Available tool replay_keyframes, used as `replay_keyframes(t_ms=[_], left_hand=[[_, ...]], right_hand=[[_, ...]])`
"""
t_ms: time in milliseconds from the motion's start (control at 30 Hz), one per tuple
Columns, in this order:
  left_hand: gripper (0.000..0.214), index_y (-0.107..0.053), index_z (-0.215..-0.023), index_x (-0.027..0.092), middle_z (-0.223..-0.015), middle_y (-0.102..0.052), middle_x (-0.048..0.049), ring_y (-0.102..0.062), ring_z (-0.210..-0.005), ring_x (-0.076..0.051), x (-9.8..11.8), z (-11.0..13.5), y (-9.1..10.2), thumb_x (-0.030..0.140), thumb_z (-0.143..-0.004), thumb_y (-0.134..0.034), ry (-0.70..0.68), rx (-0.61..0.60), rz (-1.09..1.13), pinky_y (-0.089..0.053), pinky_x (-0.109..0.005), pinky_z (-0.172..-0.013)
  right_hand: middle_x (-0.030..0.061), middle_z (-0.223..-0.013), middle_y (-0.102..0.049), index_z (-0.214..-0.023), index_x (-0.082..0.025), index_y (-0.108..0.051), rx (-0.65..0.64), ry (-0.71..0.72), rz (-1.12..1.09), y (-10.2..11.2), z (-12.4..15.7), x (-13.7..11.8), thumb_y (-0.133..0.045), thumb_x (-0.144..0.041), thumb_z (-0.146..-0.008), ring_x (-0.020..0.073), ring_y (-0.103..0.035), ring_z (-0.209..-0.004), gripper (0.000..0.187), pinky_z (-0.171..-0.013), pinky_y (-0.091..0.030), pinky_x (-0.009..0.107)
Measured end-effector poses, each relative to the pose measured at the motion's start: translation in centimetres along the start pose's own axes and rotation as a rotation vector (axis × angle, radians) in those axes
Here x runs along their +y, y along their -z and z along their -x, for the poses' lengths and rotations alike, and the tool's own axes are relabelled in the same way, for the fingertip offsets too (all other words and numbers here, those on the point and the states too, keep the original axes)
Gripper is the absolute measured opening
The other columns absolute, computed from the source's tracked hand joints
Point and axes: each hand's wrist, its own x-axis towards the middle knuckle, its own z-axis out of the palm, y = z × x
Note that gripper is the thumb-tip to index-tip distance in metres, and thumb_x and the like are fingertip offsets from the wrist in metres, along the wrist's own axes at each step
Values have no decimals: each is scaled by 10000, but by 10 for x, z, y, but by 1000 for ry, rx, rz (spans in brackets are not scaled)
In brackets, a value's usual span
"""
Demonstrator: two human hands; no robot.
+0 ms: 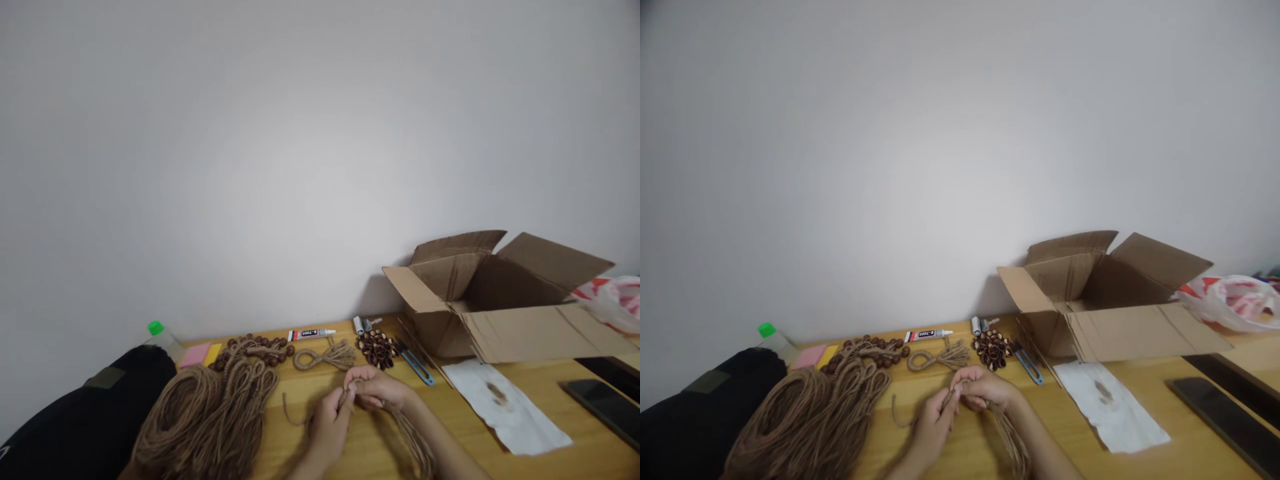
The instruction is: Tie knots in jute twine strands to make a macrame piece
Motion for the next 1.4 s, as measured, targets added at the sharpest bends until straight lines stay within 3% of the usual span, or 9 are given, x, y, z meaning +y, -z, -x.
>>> replay_keyframes(t_ms=[1400], left_hand=[[603, -387, -621, 191, -480, -341, 60, -328, -465, -87, 6, -1, 3, 773, -730, -271, -12, -27, 16, -261, -221, -472]], right_hand=[[-120, -314, -390, -777, -119, -569, 31, -13, 36, -7, 2, -5, -678, -343, -715, 11, -212, -263, 257, -335, -150, 165]])
